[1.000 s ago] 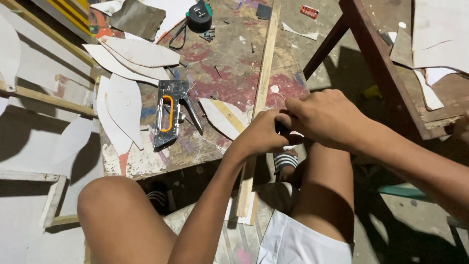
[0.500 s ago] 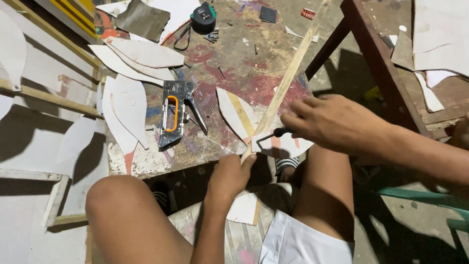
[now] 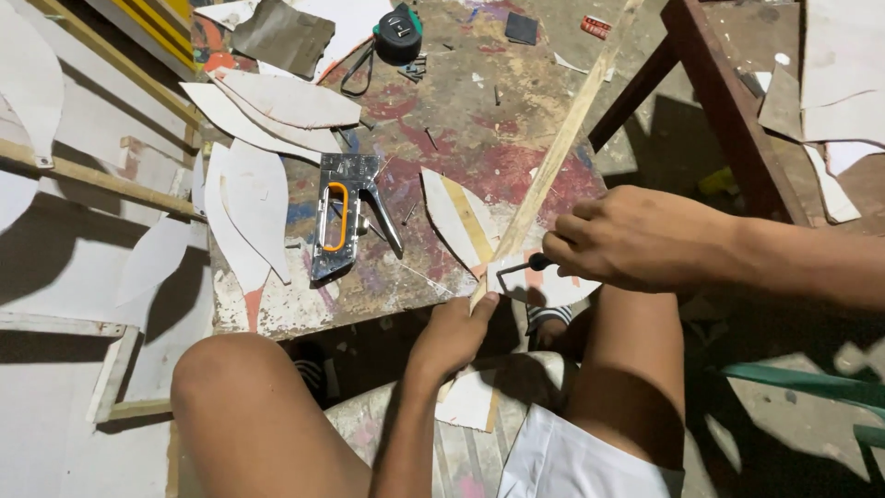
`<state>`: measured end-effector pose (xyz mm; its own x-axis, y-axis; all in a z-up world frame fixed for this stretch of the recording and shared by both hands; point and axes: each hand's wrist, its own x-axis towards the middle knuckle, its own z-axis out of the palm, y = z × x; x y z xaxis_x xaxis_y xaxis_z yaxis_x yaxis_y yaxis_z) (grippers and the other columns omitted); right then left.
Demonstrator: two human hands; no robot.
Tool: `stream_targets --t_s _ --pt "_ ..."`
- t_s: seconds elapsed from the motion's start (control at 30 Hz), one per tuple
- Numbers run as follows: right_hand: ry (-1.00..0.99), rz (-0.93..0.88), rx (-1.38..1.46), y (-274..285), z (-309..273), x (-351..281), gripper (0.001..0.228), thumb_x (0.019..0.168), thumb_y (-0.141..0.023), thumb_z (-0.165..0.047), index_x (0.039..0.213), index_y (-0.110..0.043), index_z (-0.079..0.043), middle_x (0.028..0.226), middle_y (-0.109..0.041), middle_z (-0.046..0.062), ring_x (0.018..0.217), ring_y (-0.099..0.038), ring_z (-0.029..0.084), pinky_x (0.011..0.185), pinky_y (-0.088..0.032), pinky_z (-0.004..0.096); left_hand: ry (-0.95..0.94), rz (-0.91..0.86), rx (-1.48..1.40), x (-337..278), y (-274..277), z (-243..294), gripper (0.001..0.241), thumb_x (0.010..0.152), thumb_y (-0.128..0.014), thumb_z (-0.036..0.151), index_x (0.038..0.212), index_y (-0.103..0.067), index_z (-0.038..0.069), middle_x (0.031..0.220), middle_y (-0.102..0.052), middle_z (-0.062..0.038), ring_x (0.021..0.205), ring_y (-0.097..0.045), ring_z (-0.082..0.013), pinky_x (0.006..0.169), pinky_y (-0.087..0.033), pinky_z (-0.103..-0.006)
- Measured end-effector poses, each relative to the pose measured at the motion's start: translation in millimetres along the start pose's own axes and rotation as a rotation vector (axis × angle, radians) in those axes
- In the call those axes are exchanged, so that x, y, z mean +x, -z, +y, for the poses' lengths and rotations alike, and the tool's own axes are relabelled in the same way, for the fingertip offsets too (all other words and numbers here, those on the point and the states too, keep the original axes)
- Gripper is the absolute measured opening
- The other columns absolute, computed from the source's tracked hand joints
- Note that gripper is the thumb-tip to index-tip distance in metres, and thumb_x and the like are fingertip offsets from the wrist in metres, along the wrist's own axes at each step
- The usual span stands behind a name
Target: Securing foam cutouts to a wooden stick using a stapler and a screwdriver to assemble a craft item.
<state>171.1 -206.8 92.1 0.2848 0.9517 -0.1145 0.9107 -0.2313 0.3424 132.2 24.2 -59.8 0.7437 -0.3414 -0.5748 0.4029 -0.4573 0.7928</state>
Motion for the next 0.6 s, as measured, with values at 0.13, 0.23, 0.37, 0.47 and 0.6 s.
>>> stream_targets --t_s 0.13,0.23,0.37,0.47,0.6 --pt "-0.275 -0.247 0.203 -11.0 1.2 5.0 0.031 0.098 -0.054 -0.042 0.080 -0.060 -0.017 0.063 -0.058 0.000 0.053 -0.066 0.022 0.051 -0.054 0.034 -0.003 0.003 0.053 -4.9 -2.0 -0.1 0.066 0.102 -0.045 0.049 0.105 -0.070 -0.012 0.082 -0.070 -0.025 0.076 -0.071 -0.0316 0.067 -0.057 -0.0469" --pt "-0.683 -0.555 0.466 4.0 4.3 28.5 0.039 0.096 -0.057 -0.052 0.081 -0.068 -0.017 0.066 -0.067 0.004 0.064 -0.074 0.025 0.058 -0.057 0.034 -0.008 0.017 0.052 -12.8 -0.8 5.9 0.065 0.103 -0.045 0.048 0.106 -0.070 -0.012 0.079 -0.069 -0.022 0.071 -0.069 -0.0274 0.063 -0.057 -0.0431" --pt "-1.133 -0.722 0.817 -9.8 6.4 37.4 0.051 0.093 -0.060 -0.052 0.079 -0.078 -0.006 0.069 -0.072 0.016 0.071 -0.075 0.030 0.062 -0.054 0.041 -0.009 0.013 0.087 -15.5 -0.3 7.4 0.068 0.101 -0.045 0.048 0.109 -0.068 -0.016 0.084 -0.070 -0.026 0.079 -0.071 -0.0321 0.066 -0.055 -0.0467" --pt "-1.199 -0.641 0.912 -56.5 24.9 18.1 0.044 0.086 -0.064 -0.049 0.078 -0.081 -0.009 0.058 -0.069 0.013 0.057 -0.072 0.032 0.056 -0.052 0.040 -0.043 0.060 0.050 -5.6 -4.4 -1.4 0.062 0.101 -0.048 0.044 0.105 -0.070 -0.014 0.078 -0.069 -0.022 0.072 -0.069 -0.0285 0.062 -0.055 -0.0442" --pt "-1.159 -0.606 0.750 27.5 12.2 37.3 0.047 0.091 -0.062 -0.048 0.073 -0.079 -0.007 0.055 -0.066 0.013 0.055 -0.068 0.029 0.055 -0.048 0.038 -0.071 0.064 -0.096 -17.4 -10.3 8.1 0.051 0.100 -0.054 0.038 0.091 -0.071 -0.009 0.064 -0.066 -0.017 0.058 -0.065 -0.0233 0.055 -0.054 -0.0350"
